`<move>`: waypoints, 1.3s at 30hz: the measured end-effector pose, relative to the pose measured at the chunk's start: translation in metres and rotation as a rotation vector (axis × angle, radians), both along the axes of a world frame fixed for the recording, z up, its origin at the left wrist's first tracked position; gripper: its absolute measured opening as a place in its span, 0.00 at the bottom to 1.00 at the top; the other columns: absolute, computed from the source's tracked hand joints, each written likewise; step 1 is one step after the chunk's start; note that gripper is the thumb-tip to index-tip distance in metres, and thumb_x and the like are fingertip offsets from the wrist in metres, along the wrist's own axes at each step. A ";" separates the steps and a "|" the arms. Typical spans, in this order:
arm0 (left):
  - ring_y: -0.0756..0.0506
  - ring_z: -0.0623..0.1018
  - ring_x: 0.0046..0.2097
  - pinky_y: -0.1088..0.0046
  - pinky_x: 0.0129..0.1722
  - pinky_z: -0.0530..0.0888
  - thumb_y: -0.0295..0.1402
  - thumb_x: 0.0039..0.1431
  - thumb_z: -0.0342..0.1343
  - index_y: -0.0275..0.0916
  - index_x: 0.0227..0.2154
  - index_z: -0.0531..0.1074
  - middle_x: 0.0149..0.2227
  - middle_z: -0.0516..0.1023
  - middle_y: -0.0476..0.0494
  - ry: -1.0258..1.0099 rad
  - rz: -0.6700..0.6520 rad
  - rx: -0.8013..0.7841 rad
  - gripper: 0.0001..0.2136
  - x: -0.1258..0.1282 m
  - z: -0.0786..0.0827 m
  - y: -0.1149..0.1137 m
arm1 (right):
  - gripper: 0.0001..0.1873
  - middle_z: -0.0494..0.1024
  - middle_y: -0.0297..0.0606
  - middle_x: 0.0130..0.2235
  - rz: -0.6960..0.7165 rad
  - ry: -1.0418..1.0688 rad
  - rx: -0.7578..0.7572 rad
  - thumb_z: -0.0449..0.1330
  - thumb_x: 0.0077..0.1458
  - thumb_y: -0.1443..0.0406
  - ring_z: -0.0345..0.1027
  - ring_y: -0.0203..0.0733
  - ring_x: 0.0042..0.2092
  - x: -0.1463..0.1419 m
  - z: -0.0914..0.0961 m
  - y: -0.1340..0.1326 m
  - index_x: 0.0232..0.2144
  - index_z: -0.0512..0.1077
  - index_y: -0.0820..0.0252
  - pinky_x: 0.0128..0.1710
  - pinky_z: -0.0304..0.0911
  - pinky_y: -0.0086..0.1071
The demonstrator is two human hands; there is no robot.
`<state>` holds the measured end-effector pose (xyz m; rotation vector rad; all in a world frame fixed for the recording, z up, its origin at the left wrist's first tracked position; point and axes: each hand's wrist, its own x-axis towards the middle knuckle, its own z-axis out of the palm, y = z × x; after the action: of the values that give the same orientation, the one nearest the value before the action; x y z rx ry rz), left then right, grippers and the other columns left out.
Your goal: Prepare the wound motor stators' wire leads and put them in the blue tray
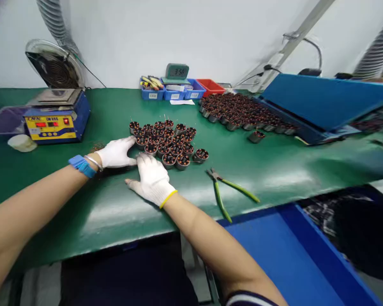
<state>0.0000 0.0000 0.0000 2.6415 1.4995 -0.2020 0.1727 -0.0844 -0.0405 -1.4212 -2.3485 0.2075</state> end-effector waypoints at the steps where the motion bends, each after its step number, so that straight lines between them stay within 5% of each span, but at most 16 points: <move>1: 0.33 0.66 0.65 0.57 0.63 0.65 0.55 0.58 0.48 0.31 0.64 0.58 0.67 0.62 0.30 0.003 -0.009 0.010 0.39 0.000 0.000 -0.005 | 0.47 0.64 0.57 0.65 0.001 -0.019 -0.004 0.63 0.55 0.45 0.56 0.60 0.66 0.000 0.001 0.000 0.64 0.62 0.75 0.64 0.56 0.48; 4: 0.29 0.65 0.66 0.51 0.64 0.62 0.56 0.55 0.52 0.30 0.62 0.61 0.66 0.63 0.28 0.033 -0.041 0.010 0.40 -0.002 0.006 -0.025 | 0.48 0.64 0.59 0.65 0.075 -0.038 -0.023 0.64 0.52 0.43 0.55 0.63 0.66 0.001 0.005 -0.004 0.62 0.65 0.74 0.65 0.54 0.51; 8: 0.32 0.77 0.53 0.55 0.55 0.71 0.56 0.57 0.50 0.35 0.54 0.71 0.57 0.75 0.31 0.117 -0.073 -0.060 0.32 -0.016 0.029 -0.042 | 0.48 0.67 0.53 0.64 0.301 0.041 -0.051 0.66 0.48 0.43 0.56 0.58 0.66 0.009 0.016 -0.015 0.61 0.66 0.69 0.66 0.54 0.46; 11: 0.32 0.74 0.58 0.59 0.56 0.71 0.58 0.59 0.46 0.35 0.60 0.66 0.62 0.70 0.32 0.080 0.033 0.011 0.35 -0.028 0.035 -0.026 | 0.45 0.66 0.54 0.64 0.183 0.078 -0.028 0.64 0.54 0.46 0.55 0.56 0.67 0.015 0.019 -0.020 0.63 0.63 0.71 0.66 0.54 0.46; 15: 0.31 0.59 0.70 0.56 0.64 0.62 0.61 0.61 0.40 0.26 0.67 0.52 0.70 0.54 0.24 0.089 0.163 -0.032 0.44 -0.032 0.022 0.002 | 0.53 0.57 0.66 0.67 -0.061 -0.077 -0.112 0.63 0.52 0.42 0.51 0.69 0.67 0.016 0.014 -0.021 0.65 0.59 0.78 0.64 0.53 0.57; 22: 0.31 0.72 0.61 0.57 0.59 0.69 0.64 0.60 0.40 0.31 0.61 0.65 0.61 0.71 0.26 0.010 -0.035 -0.092 0.42 -0.050 0.027 -0.042 | 0.54 0.60 0.59 0.67 0.367 0.027 -0.111 0.66 0.47 0.40 0.52 0.60 0.68 0.001 0.025 -0.029 0.63 0.62 0.73 0.68 0.50 0.47; 26: 0.32 0.64 0.67 0.57 0.66 0.62 0.61 0.60 0.40 0.24 0.64 0.59 0.67 0.61 0.25 -0.106 0.159 0.060 0.44 -0.088 0.026 -0.042 | 0.55 0.58 0.59 0.68 0.243 0.082 -0.089 0.66 0.48 0.42 0.50 0.61 0.69 -0.008 0.023 -0.022 0.66 0.59 0.72 0.68 0.51 0.50; 32: 0.35 0.63 0.68 0.57 0.68 0.60 0.57 0.60 0.41 0.27 0.65 0.58 0.68 0.62 0.30 -0.234 0.465 0.086 0.41 -0.137 -0.005 -0.046 | 0.51 0.58 0.59 0.68 0.193 0.023 -0.088 0.59 0.56 0.41 0.51 0.62 0.68 -0.041 0.008 0.030 0.67 0.58 0.74 0.67 0.52 0.50; 39: 0.29 0.71 0.61 0.52 0.61 0.68 0.55 0.61 0.45 0.26 0.61 0.64 0.60 0.71 0.24 -0.150 0.780 0.328 0.38 -0.147 -0.021 -0.059 | 0.45 0.64 0.56 0.65 0.233 -0.078 -0.070 0.49 0.63 0.40 0.55 0.59 0.66 -0.103 0.004 0.129 0.66 0.59 0.72 0.66 0.52 0.45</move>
<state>-0.1470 -0.0592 -0.0213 1.9710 2.5088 0.3192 0.0701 0.0448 -0.0362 -1.2036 -2.5936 0.3051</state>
